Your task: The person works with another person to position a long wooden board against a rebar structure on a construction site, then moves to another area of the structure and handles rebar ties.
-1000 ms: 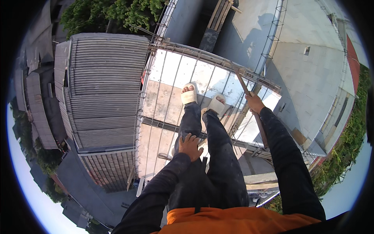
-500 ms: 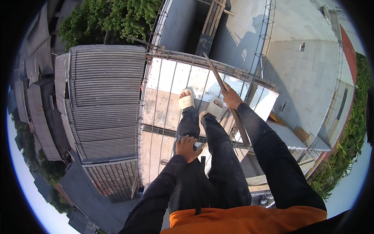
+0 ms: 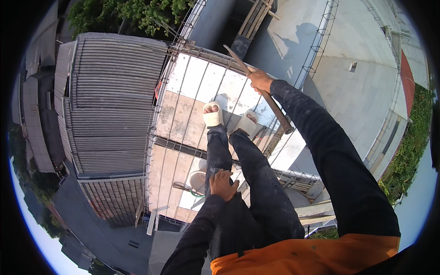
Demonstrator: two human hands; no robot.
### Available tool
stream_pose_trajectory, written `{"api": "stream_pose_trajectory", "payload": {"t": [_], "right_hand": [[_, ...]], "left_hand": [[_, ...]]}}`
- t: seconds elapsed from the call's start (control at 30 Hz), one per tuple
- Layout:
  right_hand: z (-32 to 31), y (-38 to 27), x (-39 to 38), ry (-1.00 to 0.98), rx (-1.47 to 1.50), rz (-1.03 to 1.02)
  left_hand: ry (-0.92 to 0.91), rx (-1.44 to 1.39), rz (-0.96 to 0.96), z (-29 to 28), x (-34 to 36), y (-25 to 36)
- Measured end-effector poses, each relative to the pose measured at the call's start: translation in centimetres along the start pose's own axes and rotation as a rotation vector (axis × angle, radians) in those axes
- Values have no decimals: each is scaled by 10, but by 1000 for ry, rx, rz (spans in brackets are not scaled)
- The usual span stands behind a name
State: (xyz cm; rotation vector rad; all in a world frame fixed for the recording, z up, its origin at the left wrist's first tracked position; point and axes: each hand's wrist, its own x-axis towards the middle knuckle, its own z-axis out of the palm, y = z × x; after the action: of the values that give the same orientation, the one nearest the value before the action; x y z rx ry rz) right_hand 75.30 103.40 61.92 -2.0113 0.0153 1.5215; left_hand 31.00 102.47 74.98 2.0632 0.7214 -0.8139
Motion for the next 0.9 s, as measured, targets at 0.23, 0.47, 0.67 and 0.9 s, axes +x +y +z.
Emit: {"api": "stream_pose_trajectory", "payload": {"t": [0.23,0.47,0.67,0.9], "right_hand": [[5,0,-19,-101,-149,92],[-4,17,-34,-87,-199,72],[19,99,-84,153,-76,-45],[16,185,-214,96,316,118]], "left_hand": [[-14,-9,-46,-5,1,-1],[0,34,6,-23,19,1],[35,77,82,-41,31,11],[61,141,115,-65,35,40]]}}
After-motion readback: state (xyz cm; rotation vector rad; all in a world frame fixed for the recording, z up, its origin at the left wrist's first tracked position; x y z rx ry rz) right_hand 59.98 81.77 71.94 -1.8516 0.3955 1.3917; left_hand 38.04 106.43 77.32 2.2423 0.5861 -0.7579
